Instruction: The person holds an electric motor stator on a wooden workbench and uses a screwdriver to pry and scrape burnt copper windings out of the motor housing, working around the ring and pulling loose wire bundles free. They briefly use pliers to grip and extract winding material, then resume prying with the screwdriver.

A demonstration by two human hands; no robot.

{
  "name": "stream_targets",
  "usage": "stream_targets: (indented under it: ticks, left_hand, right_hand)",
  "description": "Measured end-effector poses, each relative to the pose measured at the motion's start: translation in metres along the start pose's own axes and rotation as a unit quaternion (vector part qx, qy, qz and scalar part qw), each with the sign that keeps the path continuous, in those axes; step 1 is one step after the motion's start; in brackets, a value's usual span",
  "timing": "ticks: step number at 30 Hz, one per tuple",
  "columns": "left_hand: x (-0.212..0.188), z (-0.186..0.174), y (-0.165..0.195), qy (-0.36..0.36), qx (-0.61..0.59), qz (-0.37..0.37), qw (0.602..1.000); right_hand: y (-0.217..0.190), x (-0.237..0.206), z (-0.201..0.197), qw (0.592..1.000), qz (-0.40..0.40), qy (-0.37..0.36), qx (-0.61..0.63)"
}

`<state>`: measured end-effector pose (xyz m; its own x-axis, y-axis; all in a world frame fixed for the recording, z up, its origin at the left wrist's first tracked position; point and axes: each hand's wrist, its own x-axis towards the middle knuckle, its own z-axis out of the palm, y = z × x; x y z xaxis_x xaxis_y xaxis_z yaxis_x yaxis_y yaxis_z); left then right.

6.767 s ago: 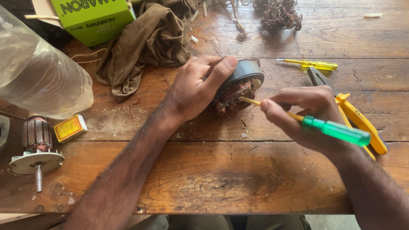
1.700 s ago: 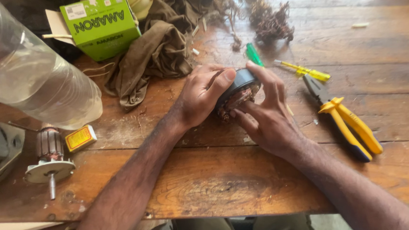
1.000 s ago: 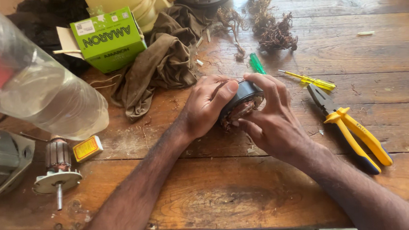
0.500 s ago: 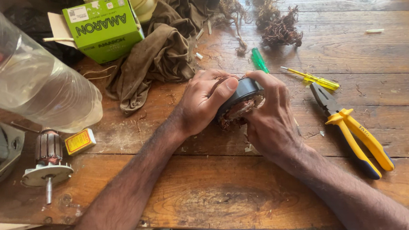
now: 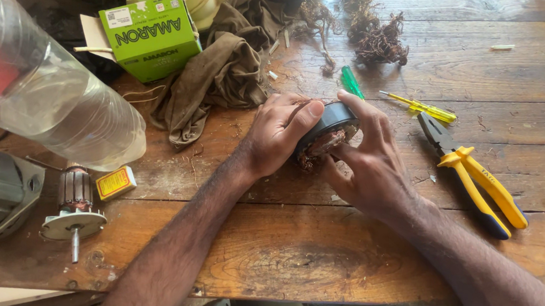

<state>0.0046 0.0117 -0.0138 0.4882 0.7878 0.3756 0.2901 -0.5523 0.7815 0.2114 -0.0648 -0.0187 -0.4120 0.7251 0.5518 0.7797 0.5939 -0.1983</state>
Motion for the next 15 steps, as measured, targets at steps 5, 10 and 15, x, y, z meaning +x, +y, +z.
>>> stream_targets:
  ticks: [5,10,15]
  left_hand:
    - [0.002,0.000,0.000,-0.001,-0.002,0.000,1.000]
    - [0.001,0.002,-0.001,0.005,-0.002,0.004,1.000]
    - [0.000,0.001,-0.001,0.019,-0.008,0.001,1.000]
  right_hand:
    - [-0.001,0.003,0.002,1.000,0.000,0.012,-0.020]
    - [-0.005,0.006,0.007,0.998,-0.008,0.029,-0.049]
    - [-0.013,0.005,0.012,0.998,0.037,0.053,-0.010]
